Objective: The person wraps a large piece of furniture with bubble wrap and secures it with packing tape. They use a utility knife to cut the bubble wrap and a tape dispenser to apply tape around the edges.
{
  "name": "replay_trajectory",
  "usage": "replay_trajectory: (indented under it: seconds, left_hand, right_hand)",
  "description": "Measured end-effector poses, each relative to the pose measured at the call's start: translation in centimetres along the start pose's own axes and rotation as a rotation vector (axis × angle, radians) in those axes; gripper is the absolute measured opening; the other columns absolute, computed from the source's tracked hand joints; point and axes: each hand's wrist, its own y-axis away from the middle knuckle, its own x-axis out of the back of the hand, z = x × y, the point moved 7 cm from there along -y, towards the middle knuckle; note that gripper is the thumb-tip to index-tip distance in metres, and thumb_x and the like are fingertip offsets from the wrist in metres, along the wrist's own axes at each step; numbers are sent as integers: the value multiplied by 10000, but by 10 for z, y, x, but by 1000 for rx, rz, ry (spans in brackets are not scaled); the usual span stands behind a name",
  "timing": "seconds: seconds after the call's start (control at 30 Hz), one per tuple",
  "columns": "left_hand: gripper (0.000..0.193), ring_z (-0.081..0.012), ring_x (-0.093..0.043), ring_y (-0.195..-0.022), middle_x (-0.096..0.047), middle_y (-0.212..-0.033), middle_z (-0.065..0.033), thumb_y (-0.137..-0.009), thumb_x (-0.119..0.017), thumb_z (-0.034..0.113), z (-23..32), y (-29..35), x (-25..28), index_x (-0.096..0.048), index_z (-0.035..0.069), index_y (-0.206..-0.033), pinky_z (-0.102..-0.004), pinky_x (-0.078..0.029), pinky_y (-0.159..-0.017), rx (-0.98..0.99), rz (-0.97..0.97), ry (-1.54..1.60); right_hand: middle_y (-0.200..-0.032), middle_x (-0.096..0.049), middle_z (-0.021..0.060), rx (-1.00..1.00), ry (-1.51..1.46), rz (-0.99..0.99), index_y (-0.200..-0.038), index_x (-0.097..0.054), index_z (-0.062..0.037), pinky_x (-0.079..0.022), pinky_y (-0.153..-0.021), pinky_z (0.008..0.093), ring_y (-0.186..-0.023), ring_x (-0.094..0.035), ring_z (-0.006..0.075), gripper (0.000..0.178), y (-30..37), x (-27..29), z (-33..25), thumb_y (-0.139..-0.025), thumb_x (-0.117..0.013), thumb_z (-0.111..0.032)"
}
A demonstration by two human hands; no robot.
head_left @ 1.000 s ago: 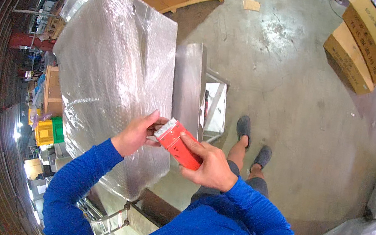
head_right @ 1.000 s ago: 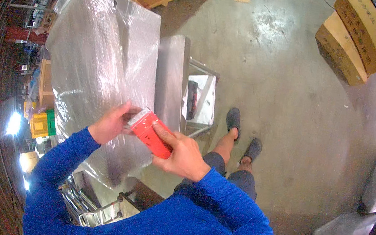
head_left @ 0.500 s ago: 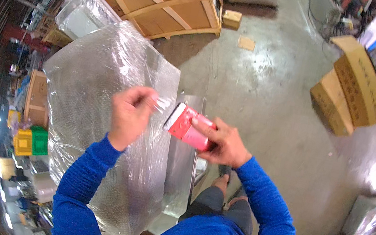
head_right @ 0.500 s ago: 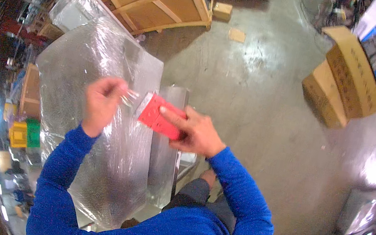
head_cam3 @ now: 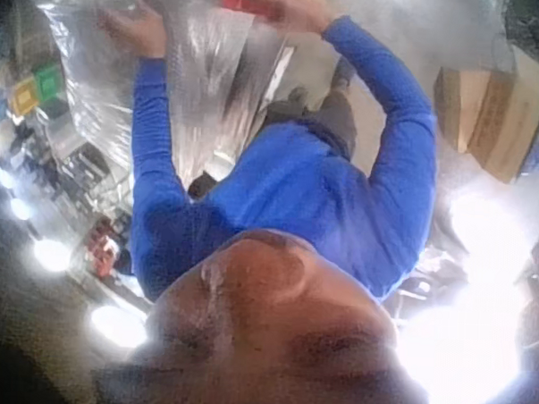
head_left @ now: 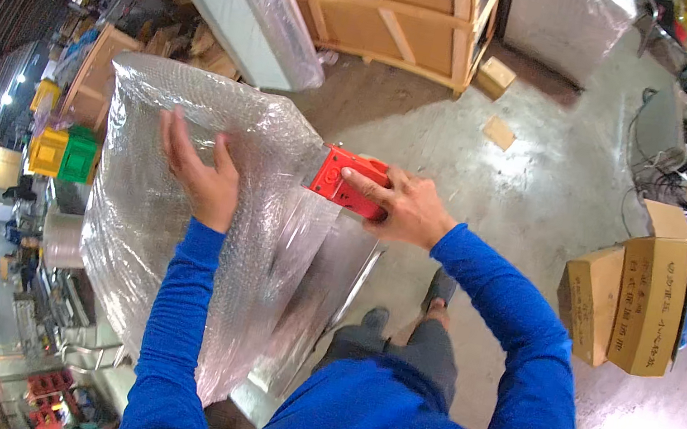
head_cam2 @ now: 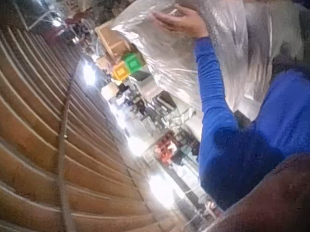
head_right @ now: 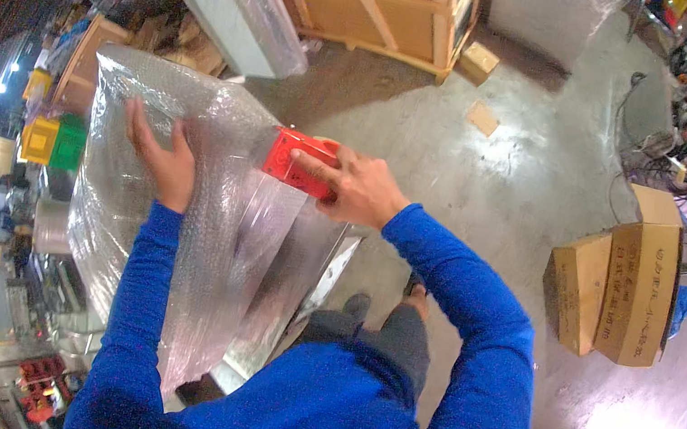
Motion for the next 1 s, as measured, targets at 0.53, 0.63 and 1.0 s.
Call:
replay_trajectory:
  seconds: [0.53,0.63,1.0]
  left_hand:
    - [908,-247,-42,-1545,-118,-1669,-78,-927,-446,623,72,112,-107,-177,54,-1582,-437,57,-1238,-870,-1104,-971]
    - [947,-255,-15,-1544,-69,-1672,-89,-922,-427,655,71,145,-119,-128,49,-1585,-450,55,-1239,-946,-1256,-1030]
    - [898,-309,-164,-1521,-182,-1644,-158,-941,-467,609,64,215,-169,-238,-11,-1549,-472,-109,-1236,-1048,-1436,-957]
  right_hand:
    - [-1135,-648,218,-199,-129,-410,-1469,-444,-263,-579,-712,486,-880,-686,393,770,26,-86,57,-757,-734,-325]
    - [-938,-695,195,-206,-164,-452,-1462,-444,-207,-574,-690,493,-819,-694,394,761,25,-86,37,-758,-718,-295]
    - [-851,-726,140,-277,7,-644,-1028,-718,-101,-582,-670,448,-807,-718,355,375,78,-109,41,-672,-715,-219]
